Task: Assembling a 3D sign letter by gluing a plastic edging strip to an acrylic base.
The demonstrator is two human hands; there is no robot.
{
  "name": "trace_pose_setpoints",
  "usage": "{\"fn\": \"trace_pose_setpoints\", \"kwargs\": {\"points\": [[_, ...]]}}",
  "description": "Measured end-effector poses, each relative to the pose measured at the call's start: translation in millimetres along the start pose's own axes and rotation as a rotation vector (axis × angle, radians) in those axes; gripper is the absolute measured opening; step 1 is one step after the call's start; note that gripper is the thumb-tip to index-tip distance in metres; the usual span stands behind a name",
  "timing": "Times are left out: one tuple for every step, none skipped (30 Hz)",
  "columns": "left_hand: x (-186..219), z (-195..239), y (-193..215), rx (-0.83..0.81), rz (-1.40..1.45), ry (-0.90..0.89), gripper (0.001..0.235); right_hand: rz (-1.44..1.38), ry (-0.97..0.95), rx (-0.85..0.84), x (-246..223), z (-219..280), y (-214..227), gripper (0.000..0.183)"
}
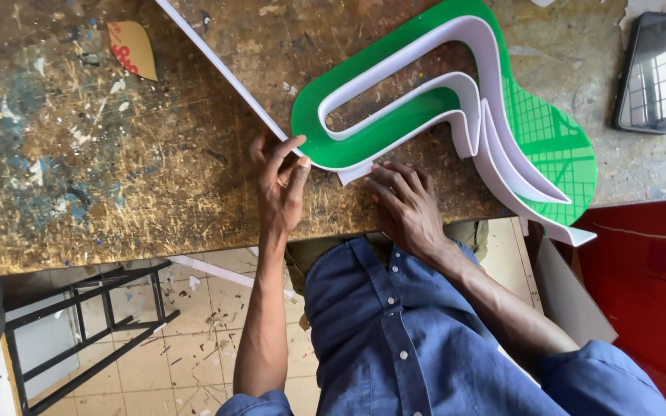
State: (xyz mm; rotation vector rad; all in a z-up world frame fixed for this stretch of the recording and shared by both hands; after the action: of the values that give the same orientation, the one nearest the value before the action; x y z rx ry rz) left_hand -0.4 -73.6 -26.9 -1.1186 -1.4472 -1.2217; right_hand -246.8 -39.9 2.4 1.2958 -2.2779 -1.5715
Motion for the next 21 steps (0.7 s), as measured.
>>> {"fn": "trace_pose_setpoints", "kwargs": {"points": [[-2.9, -0.5, 0.1, -0.011, -0.005, -0.001, 0.036, 0.008, 0.014, 0.002, -0.8, -0.8, 0.6, 0.028], [-1.5, -0.6, -1.0, -0.007, -0.008, -0.007, 0.036, 0.007, 0.019, 0.007, -2.1, -1.5, 2.7, 0.028], [0.0, -0.6, -2.1, -0.002, -0.005, -0.013, 0.034, 0.014, 0.034, 0.002, -4.3, -2.3, 4.4, 0.030], [1.7, -0.8, -2.6, 0.002, -0.004, -0.020, 0.033, 0.021, 0.049, 0.000, -6.7, -3.2, 5.8, 0.031], [3.0, -1.0, -3.2, 0.005, -0.008, -0.026, 0.033, 0.021, 0.054, 0.006, -4.9, -2.3, 5.2, 0.031], [3.6, 0.1, -3.8, 0.009, -0.010, -0.026, 0.033, 0.010, 0.075, -0.015, -4.6, -0.7, 3.0, 0.033], [3.8, 1.0, -4.3, 0.013, -0.011, -0.027, 0.033, -0.001, 0.096, -0.036, -4.3, 0.9, 0.4, 0.035], [4.4, 1.7, -4.7, 0.016, -0.013, -0.028, 0.033, -0.002, 0.099, -0.035, -3.9, 1.6, 0.6, 0.035], [4.9, 2.2, -5.1, 0.019, -0.016, -0.030, 0.032, -0.007, 0.108, -0.044, -3.8, 2.2, 0.0, 0.034], [5.3, 2.0, -6.3, 0.020, -0.017, -0.033, 0.032, -0.010, 0.115, -0.052, -3.0, 2.7, -0.1, 0.033], [5.6, 1.7, -6.4, 0.022, -0.017, -0.035, 0.032, -0.009, 0.118, -0.051, -3.1, 2.7, 0.7, 0.033], [6.0, 1.7, -6.8, 0.028, -0.023, -0.039, 0.033, -0.029, 0.124, -0.061, -3.2, 3.2, 1.4, 0.033], [6.3, 1.4, -7.4, 0.035, -0.030, -0.043, 0.033, -0.048, 0.131, -0.071, -3.2, 3.8, 2.0, 0.034], [4.4, 1.9, -7.7, 0.034, -0.027, -0.044, 0.033, -0.045, 0.130, -0.071, -4.6, 3.2, 2.3, 0.034], [3.4, 2.3, -7.9, 0.034, -0.029, -0.061, 0.032, -0.060, 0.162, -0.090, -8.0, 2.9, 1.4, 0.034], [2.7, 2.7, -7.9, 0.034, -0.030, -0.077, 0.030, -0.075, 0.194, -0.109, -11.7, 2.3, 0.6, 0.034], [0.6, 3.1, -8.0, 0.033, -0.027, -0.079, 0.030, -0.071, 0.193, -0.109, -7.6, 5.3, -3.2, 0.034], [-1.2, 3.2, -7.8, 0.041, -0.035, -0.087, 0.029, -0.138, 0.149, -0.096, 0.3, 7.9, -5.9, 0.033], [-3.1, 3.1, -7.8, 0.049, -0.043, -0.095, 0.028, -0.205, 0.105, -0.082, 8.7, 10.6, -8.9, 0.033], [-7.1, 3.3, -7.2, 0.045, -0.039, -0.094, 0.028, -0.201, 0.100, -0.084, 14.2, 6.6, 0.3, 0.033], [-10.2, 3.6, -6.0, 0.050, -0.047, -0.109, 0.027, -0.138, 0.002, 0.038, 26.8, 3.1, 17.2, 0.035]]}}
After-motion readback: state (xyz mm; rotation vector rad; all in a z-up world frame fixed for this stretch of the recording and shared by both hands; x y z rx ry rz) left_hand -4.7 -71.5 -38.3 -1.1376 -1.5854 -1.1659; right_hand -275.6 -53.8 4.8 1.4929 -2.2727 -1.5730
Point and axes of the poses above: each hand's wrist, its own z-axis away from the middle knuckle, its own y-axis out of the back of the hand, x = y × z, the point moved 7 cm from there along -z, towards the middle knuckle, and after that the axes turned 7 degrees about -x, right-handed, at the moved point
